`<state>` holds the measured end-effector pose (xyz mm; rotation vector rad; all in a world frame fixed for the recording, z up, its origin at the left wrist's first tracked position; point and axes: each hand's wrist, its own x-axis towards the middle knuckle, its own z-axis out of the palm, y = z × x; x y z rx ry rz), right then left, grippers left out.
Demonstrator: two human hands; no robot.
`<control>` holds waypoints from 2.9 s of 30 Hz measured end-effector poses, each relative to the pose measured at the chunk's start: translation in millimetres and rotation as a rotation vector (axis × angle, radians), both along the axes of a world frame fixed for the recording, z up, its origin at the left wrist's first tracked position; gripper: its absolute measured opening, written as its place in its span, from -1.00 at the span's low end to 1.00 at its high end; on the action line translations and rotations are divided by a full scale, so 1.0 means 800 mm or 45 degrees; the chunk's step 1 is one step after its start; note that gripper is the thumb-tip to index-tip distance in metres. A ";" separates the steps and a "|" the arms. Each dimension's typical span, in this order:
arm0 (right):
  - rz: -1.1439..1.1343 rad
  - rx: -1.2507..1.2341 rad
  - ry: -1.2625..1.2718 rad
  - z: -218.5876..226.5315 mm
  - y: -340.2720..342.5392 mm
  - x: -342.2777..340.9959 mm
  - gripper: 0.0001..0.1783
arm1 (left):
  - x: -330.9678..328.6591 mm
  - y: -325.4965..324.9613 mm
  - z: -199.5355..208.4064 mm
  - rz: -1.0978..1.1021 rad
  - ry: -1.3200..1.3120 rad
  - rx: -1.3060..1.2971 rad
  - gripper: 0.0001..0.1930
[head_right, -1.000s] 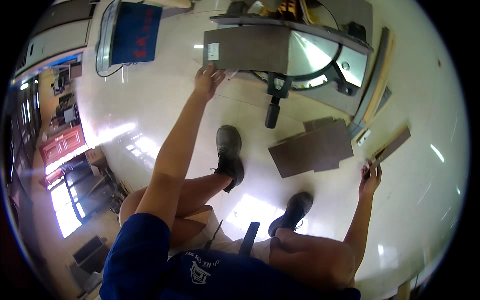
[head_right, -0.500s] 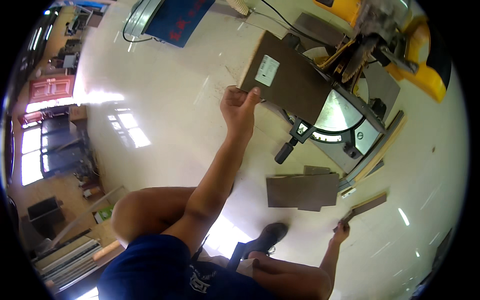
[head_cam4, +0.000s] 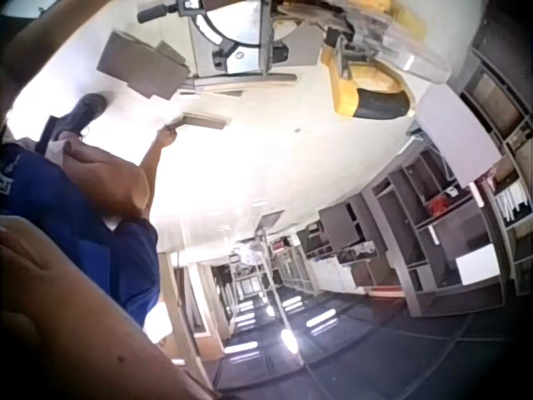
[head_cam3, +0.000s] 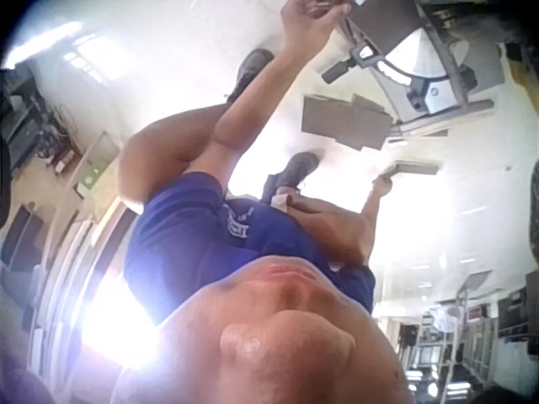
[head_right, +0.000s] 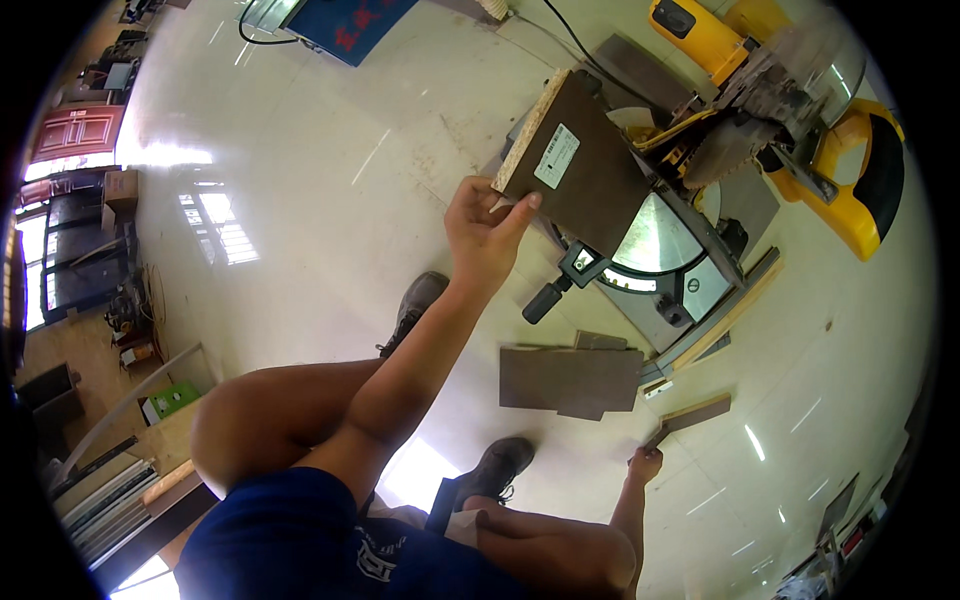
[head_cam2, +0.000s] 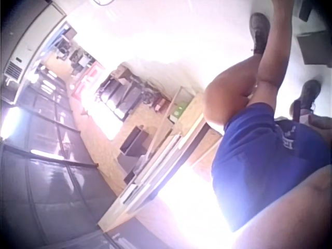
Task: The person uses a miter saw to cut several rectangular wooden panels. They position each panel on the saw, lower the blade to make a cut, then remove the cut piece and repeat the process with additional panels.
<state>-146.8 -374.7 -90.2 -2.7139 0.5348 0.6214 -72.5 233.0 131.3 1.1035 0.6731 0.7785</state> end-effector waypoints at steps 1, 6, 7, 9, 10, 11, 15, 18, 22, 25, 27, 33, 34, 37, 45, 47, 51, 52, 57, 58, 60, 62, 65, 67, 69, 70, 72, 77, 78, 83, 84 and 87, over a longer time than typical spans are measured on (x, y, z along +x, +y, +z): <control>0.022 -0.020 0.005 0.002 -0.001 -0.001 -0.58 | 0.000 -0.001 0.000 -0.006 -0.004 0.009 -0.75; 0.076 -0.040 -0.061 0.003 -0.010 -0.006 -0.58 | 0.002 -0.003 0.001 -0.027 -0.017 0.021 -0.74; 0.072 -0.033 -0.066 0.002 -0.007 -0.007 -0.59 | 0.003 -0.004 0.004 -0.018 -0.001 0.050 -0.72; 0.045 -0.021 -0.068 0.003 -0.003 -0.009 -0.60 | 0.007 -0.007 0.007 0.000 0.030 0.108 -0.69; 0.028 -0.020 -0.067 0.005 -0.002 -0.010 -0.61 | 0.008 -0.007 0.008 0.056 0.031 0.155 -0.66; 0.010 -0.019 -0.066 0.006 -0.001 -0.009 -0.61 | 0.009 -0.007 0.008 0.113 0.032 0.203 -0.63; -0.011 -0.002 -0.094 0.008 -0.004 -0.011 -0.61 | 0.008 -0.001 -0.013 0.186 0.122 0.345 -0.55; -0.075 0.069 -0.129 0.010 0.005 -0.012 -0.60 | 0.006 0.008 -0.013 0.189 0.230 0.222 -0.55; -0.163 0.139 -0.153 0.014 0.010 -0.014 -0.58 | 0.005 0.022 -0.024 0.236 0.182 0.307 -0.57; -0.153 0.101 -0.173 0.007 0.000 -0.017 -0.55 | 0.006 0.030 -0.035 0.268 0.124 0.290 -0.58; -0.141 0.077 -0.173 0.002 -0.003 -0.019 -0.53 | 0.003 0.036 -0.044 0.259 0.155 0.239 -0.58; -0.173 0.149 -0.162 0.003 0.011 -0.022 -0.52 | -0.015 0.062 -0.083 0.225 0.151 0.035 -0.63; -0.199 0.183 -0.189 -0.002 0.004 -0.024 -0.52 | -0.010 0.062 -0.098 0.262 0.154 -0.082 -0.63; -0.258 0.305 -0.280 -0.012 -0.015 -0.032 -0.51 | -0.013 0.069 -0.158 0.326 0.205 -0.438 -0.60; -0.077 0.155 -0.724 0.057 0.045 0.006 -0.59 | -0.002 0.099 -0.193 0.205 0.317 -0.411 -0.56; -0.009 0.405 -0.695 0.079 0.093 0.040 -0.74 | 0.002 0.108 -0.192 0.189 0.360 -0.409 -0.56; 0.548 0.818 -0.598 0.142 0.262 0.134 -0.62 | 0.006 0.123 -0.189 0.132 0.381 -0.359 -0.56; 0.683 0.866 -0.613 0.152 0.297 0.156 -0.61 | 0.008 0.122 -0.185 0.101 0.384 -0.341 -0.57; 1.085 1.077 -0.570 0.142 0.431 0.242 -0.44 | 0.020 0.124 -0.178 0.024 0.420 -0.228 -0.59; 1.146 1.000 -0.649 0.142 0.453 0.252 -0.38 | 0.022 0.125 -0.177 0.002 0.421 -0.225 -0.59; 1.210 0.917 -0.764 0.143 0.490 0.259 -0.29 | 0.023 0.131 -0.175 -0.028 0.425 -0.217 -0.59; 1.213 0.903 -0.832 0.138 0.510 0.258 -0.22 | 0.021 0.133 -0.177 -0.108 0.422 -0.210 -0.59; 1.210 0.872 -0.827 0.120 0.518 0.249 -0.17 | 0.024 0.129 -0.180 -0.144 0.430 -0.211 -0.59; 1.225 0.873 -0.830 0.114 0.516 0.249 -0.19 | 0.025 0.125 -0.183 -0.122 0.420 -0.217 -0.59; 1.179 0.923 -0.791 0.113 0.516 0.249 -0.19 | 0.024 0.122 -0.187 -0.080 0.389 -0.224 -0.59; 1.190 0.915 -0.804 0.112 0.514 0.251 -0.17 | 0.024 0.121 -0.188 -0.073 0.385 -0.225 -0.59; 1.213 0.899 -0.830 0.110 0.511 0.254 -0.14 | 0.024 0.123 -0.188 -0.058 0.377 -0.226 -0.58; 1.188 0.893 -0.843 0.111 0.513 0.254 -0.14 | 0.026 0.127 -0.189 -0.011 0.405 -0.216 -0.57; 1.206 0.879 -0.839 0.111 0.513 0.255 -0.14 | 0.026 0.129 -0.191 -0.002 0.413 -0.209 -0.57; 1.240 0.864 -0.786 0.110 0.510 0.259 -0.12 | 0.027 0.129 -0.189 -0.048 0.425 -0.183 -0.58; 1.244 0.854 -0.792 0.110 0.511 0.259 -0.11 | 0.027 0.130 -0.189 -0.054 0.436 -0.175 -0.58; 1.259 0.854 -0.801 0.107 0.510 0.260 -0.11 | 0.027 0.131 -0.192 -0.074 0.440 -0.191 -0.54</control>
